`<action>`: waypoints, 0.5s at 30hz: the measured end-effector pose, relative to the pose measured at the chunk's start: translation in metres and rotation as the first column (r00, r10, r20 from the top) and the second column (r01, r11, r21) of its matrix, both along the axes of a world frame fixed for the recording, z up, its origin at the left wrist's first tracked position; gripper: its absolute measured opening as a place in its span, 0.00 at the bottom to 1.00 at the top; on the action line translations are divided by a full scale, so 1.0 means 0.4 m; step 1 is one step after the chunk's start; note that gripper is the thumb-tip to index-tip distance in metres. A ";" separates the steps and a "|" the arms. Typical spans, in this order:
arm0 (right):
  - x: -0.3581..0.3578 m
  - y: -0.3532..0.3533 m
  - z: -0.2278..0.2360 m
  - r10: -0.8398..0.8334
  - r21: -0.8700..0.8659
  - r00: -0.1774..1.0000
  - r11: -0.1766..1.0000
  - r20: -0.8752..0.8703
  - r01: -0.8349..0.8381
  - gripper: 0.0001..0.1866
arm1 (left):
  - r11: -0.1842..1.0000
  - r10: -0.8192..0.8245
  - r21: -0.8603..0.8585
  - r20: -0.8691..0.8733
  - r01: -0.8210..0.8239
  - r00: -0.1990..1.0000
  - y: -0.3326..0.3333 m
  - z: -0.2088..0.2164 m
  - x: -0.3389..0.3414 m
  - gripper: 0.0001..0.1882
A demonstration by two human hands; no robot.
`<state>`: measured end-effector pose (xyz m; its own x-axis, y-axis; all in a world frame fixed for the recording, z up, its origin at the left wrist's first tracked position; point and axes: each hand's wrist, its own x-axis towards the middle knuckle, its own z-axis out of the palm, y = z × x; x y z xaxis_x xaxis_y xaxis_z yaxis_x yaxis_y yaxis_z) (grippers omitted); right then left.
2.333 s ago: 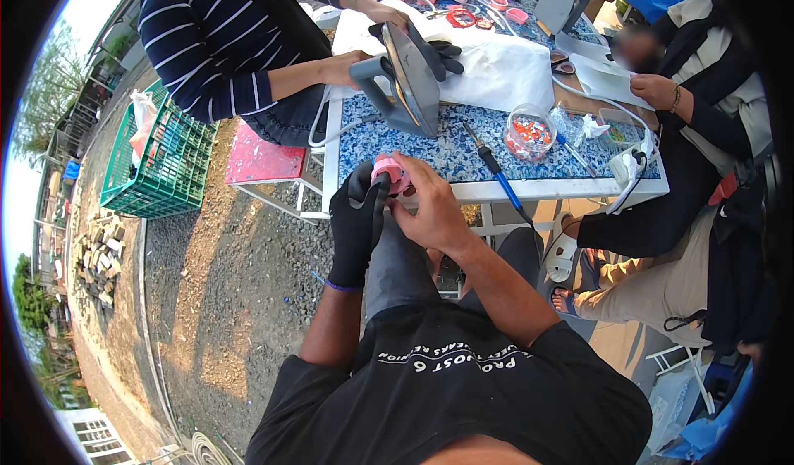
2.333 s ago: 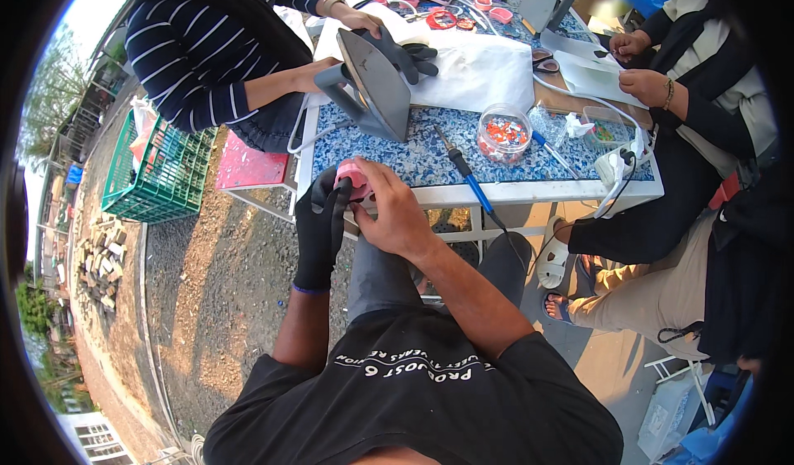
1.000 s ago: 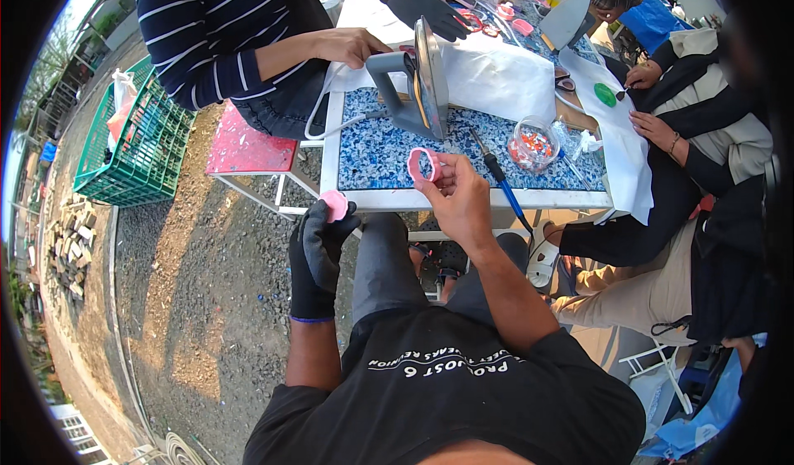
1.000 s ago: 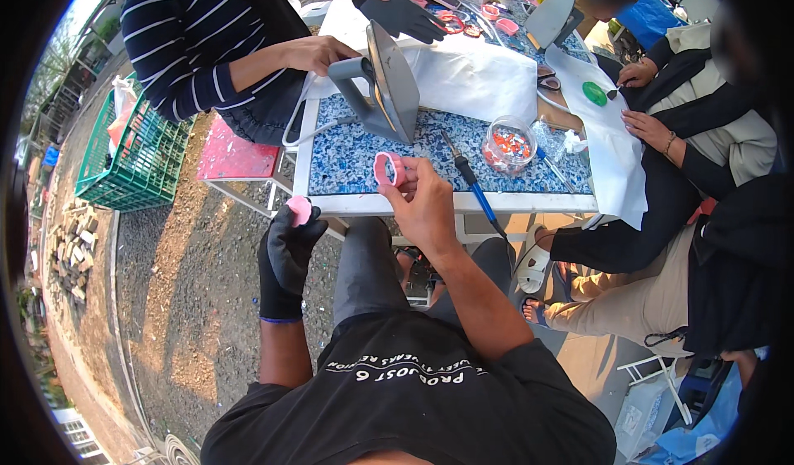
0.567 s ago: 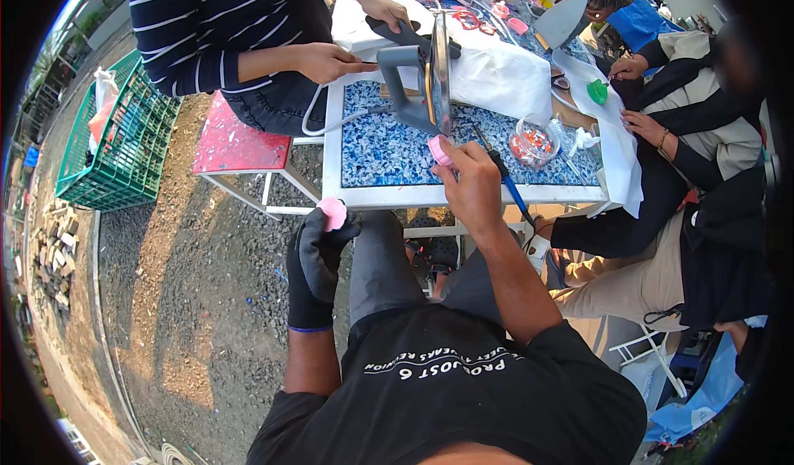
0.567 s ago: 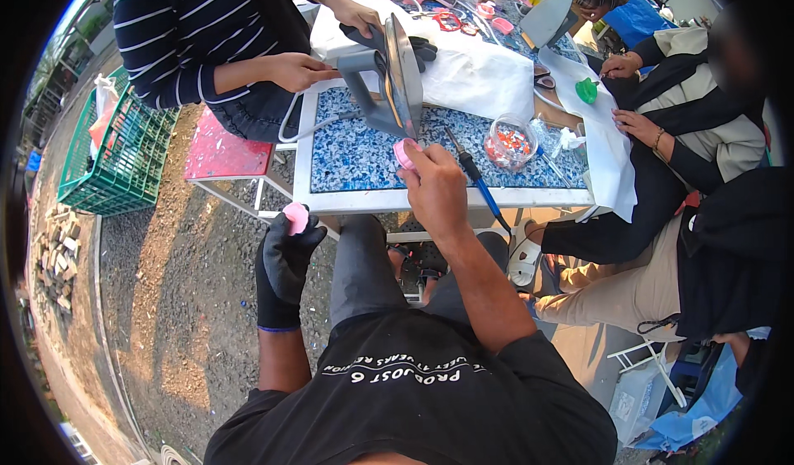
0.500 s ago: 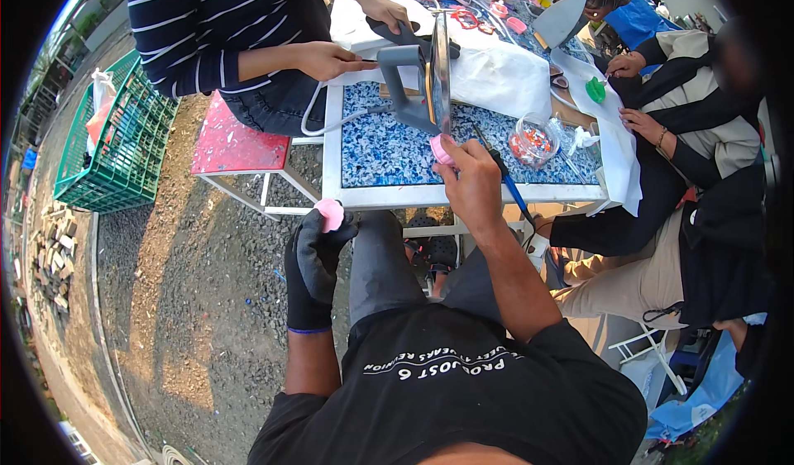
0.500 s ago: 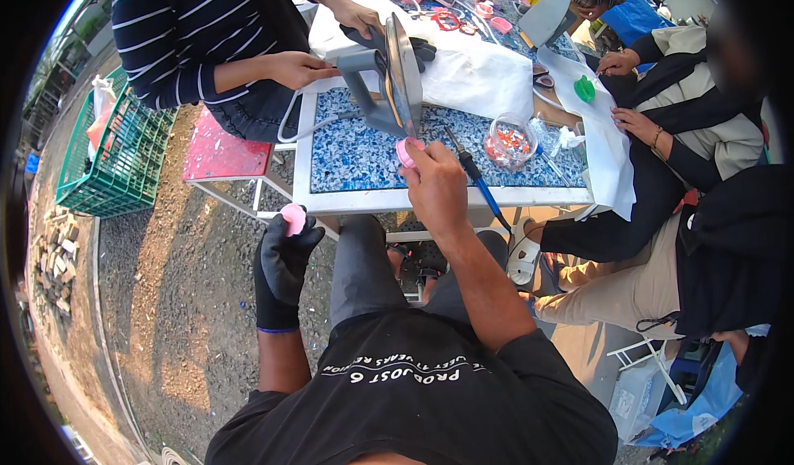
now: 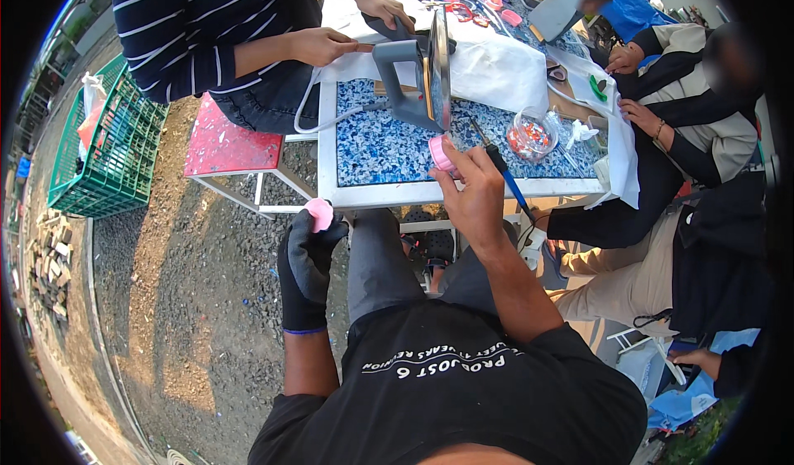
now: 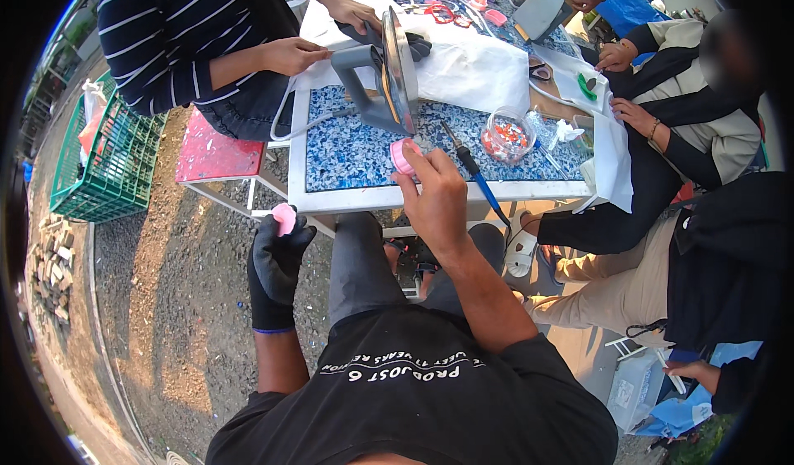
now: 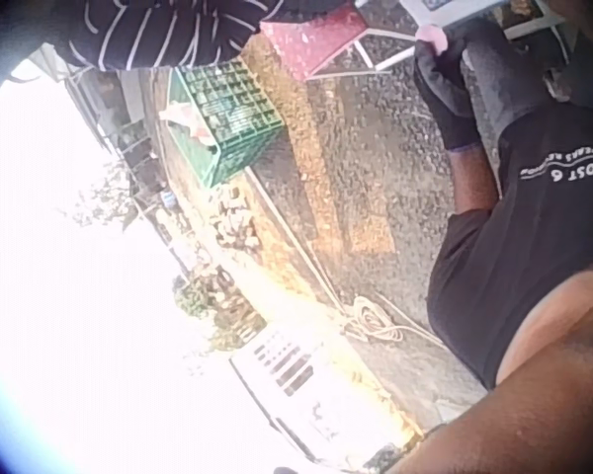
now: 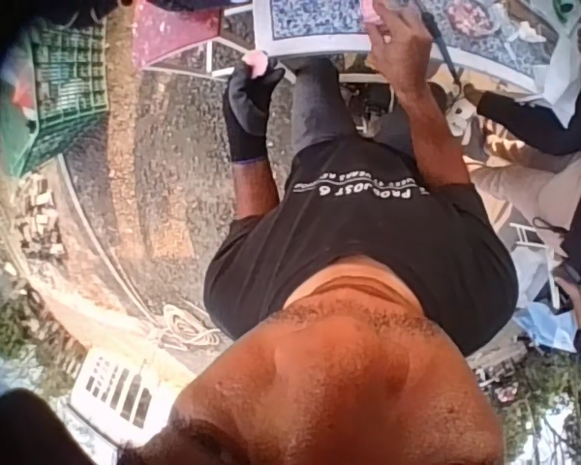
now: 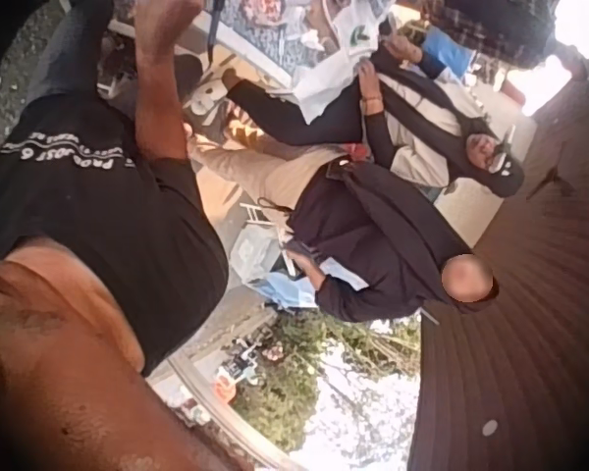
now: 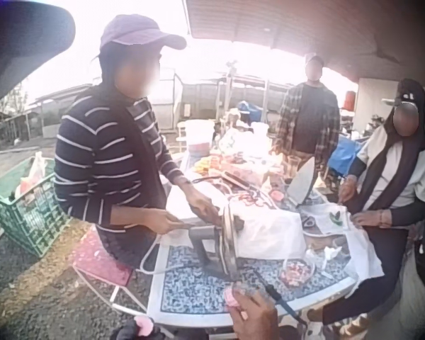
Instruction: Assembling small recycled foam or plastic components using a pointed tool.
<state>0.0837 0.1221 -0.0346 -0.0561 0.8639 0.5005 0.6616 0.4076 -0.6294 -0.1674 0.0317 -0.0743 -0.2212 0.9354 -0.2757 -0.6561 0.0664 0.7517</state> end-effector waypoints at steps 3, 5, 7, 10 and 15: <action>-0.029 -0.006 0.016 0.120 0.117 0.992 0.985 0.042 -0.125 0.24 | 1.000 0.007 -0.011 0.000 -0.007 1.000 -0.006 0.008 -0.001 0.20; -0.056 -0.001 0.011 0.203 0.210 0.977 0.954 0.067 -0.213 0.23 | 1.000 0.017 -0.011 0.005 -0.017 1.000 -0.009 0.014 0.001 0.19; -0.090 0.007 -0.004 0.245 -0.031 0.955 0.967 -0.170 -0.253 0.23 | 0.998 0.017 0.064 -0.013 -0.016 1.000 -0.012 0.020 0.006 0.19; -0.135 0.052 -0.028 0.136 -0.247 0.887 0.932 -0.441 -0.266 0.15 | 0.998 0.036 0.052 -0.022 -0.035 0.999 -0.021 0.040 0.014 0.19; -0.171 0.090 -0.003 0.123 -0.370 0.919 0.889 -0.374 -0.269 0.13 | 0.998 0.046 0.051 -0.024 -0.044 0.999 -0.040 0.054 0.020 0.20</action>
